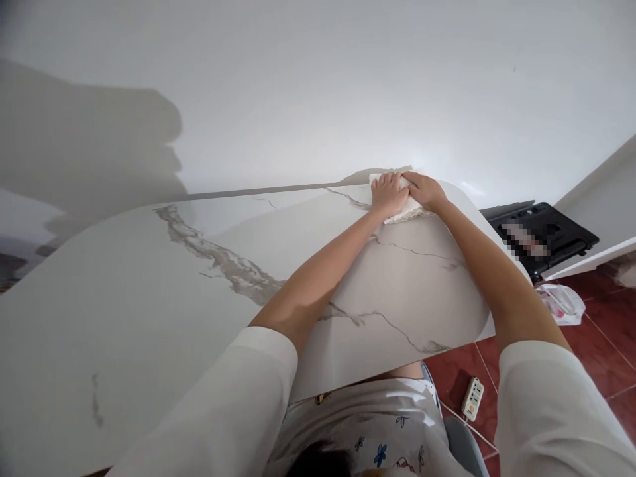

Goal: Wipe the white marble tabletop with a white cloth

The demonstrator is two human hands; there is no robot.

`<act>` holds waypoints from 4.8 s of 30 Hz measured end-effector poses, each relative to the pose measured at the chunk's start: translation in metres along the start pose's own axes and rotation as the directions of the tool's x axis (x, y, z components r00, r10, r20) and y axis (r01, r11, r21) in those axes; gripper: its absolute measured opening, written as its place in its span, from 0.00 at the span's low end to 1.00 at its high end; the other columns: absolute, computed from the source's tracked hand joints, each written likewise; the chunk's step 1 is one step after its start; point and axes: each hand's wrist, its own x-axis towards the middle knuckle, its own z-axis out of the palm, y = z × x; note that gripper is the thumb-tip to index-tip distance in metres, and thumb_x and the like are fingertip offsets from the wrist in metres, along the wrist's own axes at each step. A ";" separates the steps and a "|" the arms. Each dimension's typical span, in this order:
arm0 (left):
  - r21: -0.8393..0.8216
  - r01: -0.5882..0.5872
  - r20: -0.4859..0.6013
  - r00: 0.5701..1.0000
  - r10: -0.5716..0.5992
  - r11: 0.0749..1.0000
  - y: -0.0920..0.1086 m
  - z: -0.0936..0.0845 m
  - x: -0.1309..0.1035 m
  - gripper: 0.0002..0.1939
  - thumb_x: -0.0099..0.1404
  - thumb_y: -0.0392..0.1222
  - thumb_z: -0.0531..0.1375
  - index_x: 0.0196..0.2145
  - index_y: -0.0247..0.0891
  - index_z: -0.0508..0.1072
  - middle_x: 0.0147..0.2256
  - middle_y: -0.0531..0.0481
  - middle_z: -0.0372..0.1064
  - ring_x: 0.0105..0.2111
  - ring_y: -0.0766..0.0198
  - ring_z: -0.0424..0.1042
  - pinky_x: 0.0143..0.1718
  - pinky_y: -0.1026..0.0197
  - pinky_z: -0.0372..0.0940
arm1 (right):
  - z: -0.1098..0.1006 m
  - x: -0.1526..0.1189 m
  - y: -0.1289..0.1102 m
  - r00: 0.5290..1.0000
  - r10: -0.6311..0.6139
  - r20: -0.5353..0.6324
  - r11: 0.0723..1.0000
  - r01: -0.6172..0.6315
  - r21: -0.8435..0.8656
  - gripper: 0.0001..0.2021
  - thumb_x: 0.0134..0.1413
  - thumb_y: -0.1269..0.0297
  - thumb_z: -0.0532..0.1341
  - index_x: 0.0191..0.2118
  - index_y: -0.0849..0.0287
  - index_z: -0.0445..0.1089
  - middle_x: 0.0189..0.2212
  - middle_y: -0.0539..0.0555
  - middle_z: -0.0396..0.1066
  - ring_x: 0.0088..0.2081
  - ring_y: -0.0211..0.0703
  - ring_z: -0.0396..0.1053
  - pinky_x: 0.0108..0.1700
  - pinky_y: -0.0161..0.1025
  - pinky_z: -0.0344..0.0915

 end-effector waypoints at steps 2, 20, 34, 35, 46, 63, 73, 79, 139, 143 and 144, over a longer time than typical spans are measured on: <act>0.001 -0.003 -0.003 1.000 0.003 1.000 -0.002 0.000 0.004 0.25 0.70 0.43 0.44 0.63 0.40 0.60 0.65 0.44 0.58 0.68 0.55 0.51 0.70 0.47 0.43 | 0.002 0.004 0.002 1.000 0.003 -0.009 1.000 -0.003 0.001 0.29 0.56 0.62 0.49 0.63 0.55 0.67 0.61 0.51 0.69 0.58 0.59 0.69 0.59 0.54 0.66; 0.053 -0.031 -0.018 0.999 0.032 0.998 0.006 -0.004 -0.039 0.25 0.71 0.42 0.44 0.62 0.38 0.62 0.64 0.44 0.59 0.67 0.55 0.52 0.69 0.48 0.45 | 0.004 -0.029 -0.004 0.993 -0.109 0.033 0.994 0.110 -0.012 0.28 0.62 0.63 0.46 0.64 0.58 0.64 0.66 0.55 0.62 0.67 0.51 0.58 0.69 0.56 0.55; 0.104 -0.055 -0.023 0.998 0.058 0.993 0.045 -0.011 -0.140 0.26 0.71 0.42 0.44 0.64 0.33 0.61 0.64 0.40 0.59 0.67 0.50 0.53 0.68 0.44 0.48 | -0.033 -0.134 -0.039 0.979 -0.161 0.128 0.986 0.166 -0.028 0.28 0.65 0.62 0.44 0.68 0.60 0.59 0.68 0.56 0.57 0.70 0.52 0.53 0.70 0.56 0.52; 0.118 -0.059 -0.011 0.998 0.061 0.991 0.048 -0.013 -0.148 0.27 0.71 0.42 0.44 0.64 0.32 0.60 0.65 0.40 0.58 0.67 0.49 0.52 0.68 0.44 0.48 | -0.035 -0.141 -0.042 0.978 -0.163 0.133 0.985 0.168 -0.027 0.28 0.65 0.62 0.44 0.68 0.61 0.59 0.68 0.56 0.56 0.70 0.53 0.52 0.70 0.56 0.52; 0.207 -0.104 0.056 0.994 0.094 0.973 0.065 -0.023 -0.215 0.30 0.72 0.41 0.43 0.67 0.28 0.56 0.69 0.35 0.52 0.69 0.45 0.50 0.67 0.39 0.48 | -0.050 -0.207 -0.076 0.972 -0.178 0.153 0.981 0.187 -0.051 0.29 0.66 0.61 0.44 0.69 0.64 0.57 0.69 0.59 0.54 0.70 0.54 0.51 0.69 0.57 0.52; 0.056 -0.149 0.063 0.987 0.145 0.987 0.140 0.017 -0.204 0.32 0.71 0.44 0.44 0.68 0.25 0.54 0.69 0.35 0.51 0.69 0.46 0.48 0.70 0.40 0.45 | -0.086 -0.247 0.016 0.976 -0.206 0.065 0.979 0.205 0.019 0.28 0.68 0.49 0.45 0.68 0.51 0.60 0.66 0.53 0.61 0.68 0.53 0.57 0.68 0.57 0.57; 0.062 -0.164 0.018 0.986 0.163 0.985 0.130 0.029 -0.152 0.31 0.70 0.43 0.45 0.67 0.25 0.56 0.66 0.35 0.56 0.67 0.46 0.52 0.68 0.41 0.47 | -0.070 -0.199 0.040 0.991 -0.128 0.044 0.992 0.128 -0.005 0.27 0.66 0.54 0.47 0.66 0.51 0.62 0.65 0.51 0.63 0.67 0.52 0.59 0.68 0.56 0.57; 0.062 -0.122 -0.005 0.992 0.123 0.991 0.104 0.029 -0.101 0.30 0.70 0.43 0.45 0.66 0.28 0.59 0.65 0.37 0.58 0.66 0.48 0.53 0.68 0.43 0.47 | -0.050 -0.137 0.046 0.995 -0.085 0.046 0.996 0.085 0.013 0.27 0.64 0.55 0.46 0.66 0.53 0.63 0.66 0.50 0.62 0.67 0.52 0.58 0.69 0.56 0.55; -0.005 -0.310 0.055 0.949 0.310 0.951 0.176 0.051 -0.141 0.31 0.70 0.43 0.46 0.67 0.23 0.56 0.68 0.32 0.51 0.69 0.44 0.48 0.70 0.41 0.42 | -0.103 -0.242 0.070 0.987 0.151 -0.057 0.988 -0.150 0.020 0.29 0.62 0.45 0.48 0.61 0.51 0.70 0.60 0.50 0.69 0.60 0.57 0.68 0.62 0.55 0.66; 0.005 -0.340 0.072 0.938 0.339 0.940 0.176 0.043 -0.161 0.31 0.71 0.43 0.46 0.67 0.23 0.56 0.69 0.32 0.50 0.69 0.45 0.48 0.70 0.41 0.43 | -0.106 -0.261 0.059 0.987 0.141 -0.079 0.989 -0.143 -0.022 0.29 0.63 0.44 0.47 0.61 0.48 0.69 0.60 0.50 0.69 0.63 0.56 0.65 0.65 0.58 0.61; 0.013 -0.347 0.088 0.935 0.344 0.938 0.175 0.039 -0.166 0.31 0.71 0.44 0.46 0.67 0.24 0.56 0.69 0.33 0.50 0.69 0.45 0.48 0.70 0.42 0.43 | -0.106 -0.265 0.056 0.988 0.133 -0.077 0.989 -0.137 -0.047 0.29 0.63 0.44 0.47 0.61 0.48 0.69 0.60 0.51 0.69 0.63 0.57 0.64 0.66 0.60 0.59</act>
